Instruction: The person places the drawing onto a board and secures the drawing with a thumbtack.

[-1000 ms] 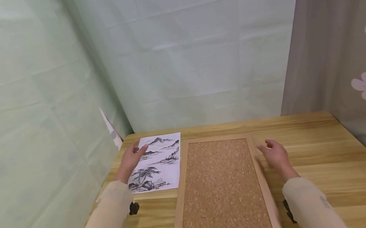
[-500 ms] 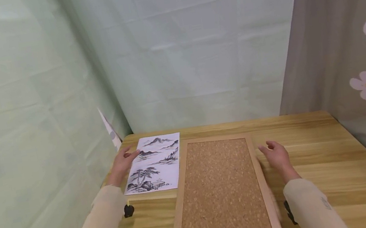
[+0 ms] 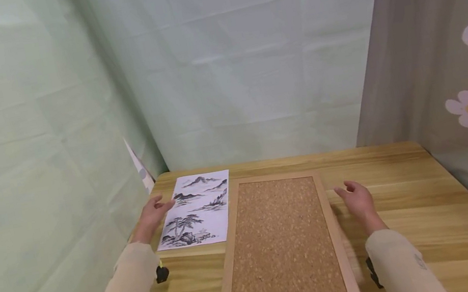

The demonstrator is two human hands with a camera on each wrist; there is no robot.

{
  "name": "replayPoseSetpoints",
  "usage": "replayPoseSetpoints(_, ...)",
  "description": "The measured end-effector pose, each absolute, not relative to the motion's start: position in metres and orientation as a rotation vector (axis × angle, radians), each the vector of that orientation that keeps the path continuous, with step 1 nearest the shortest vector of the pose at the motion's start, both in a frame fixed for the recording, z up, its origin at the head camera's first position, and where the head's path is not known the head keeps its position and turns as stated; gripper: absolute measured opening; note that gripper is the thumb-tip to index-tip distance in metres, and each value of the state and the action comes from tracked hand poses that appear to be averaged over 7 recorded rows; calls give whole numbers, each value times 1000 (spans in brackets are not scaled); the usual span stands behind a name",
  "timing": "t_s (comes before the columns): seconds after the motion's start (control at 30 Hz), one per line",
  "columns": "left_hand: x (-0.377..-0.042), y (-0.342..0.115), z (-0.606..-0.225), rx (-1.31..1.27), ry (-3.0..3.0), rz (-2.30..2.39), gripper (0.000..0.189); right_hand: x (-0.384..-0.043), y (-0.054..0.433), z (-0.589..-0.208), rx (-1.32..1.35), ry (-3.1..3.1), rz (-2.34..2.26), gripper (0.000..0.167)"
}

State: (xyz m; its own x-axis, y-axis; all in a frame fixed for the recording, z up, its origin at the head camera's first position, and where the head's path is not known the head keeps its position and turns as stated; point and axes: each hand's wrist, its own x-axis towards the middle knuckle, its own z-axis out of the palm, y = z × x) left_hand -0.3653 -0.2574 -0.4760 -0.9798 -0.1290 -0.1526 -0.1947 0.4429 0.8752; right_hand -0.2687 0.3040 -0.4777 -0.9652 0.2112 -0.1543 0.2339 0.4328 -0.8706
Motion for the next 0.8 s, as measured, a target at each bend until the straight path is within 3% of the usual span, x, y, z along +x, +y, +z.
replayPoseSetpoints(0.8, -365, -274, -505, -355, 2620, 1546, 78, -263, 324, -481, 481, 2653, -1590, 70)
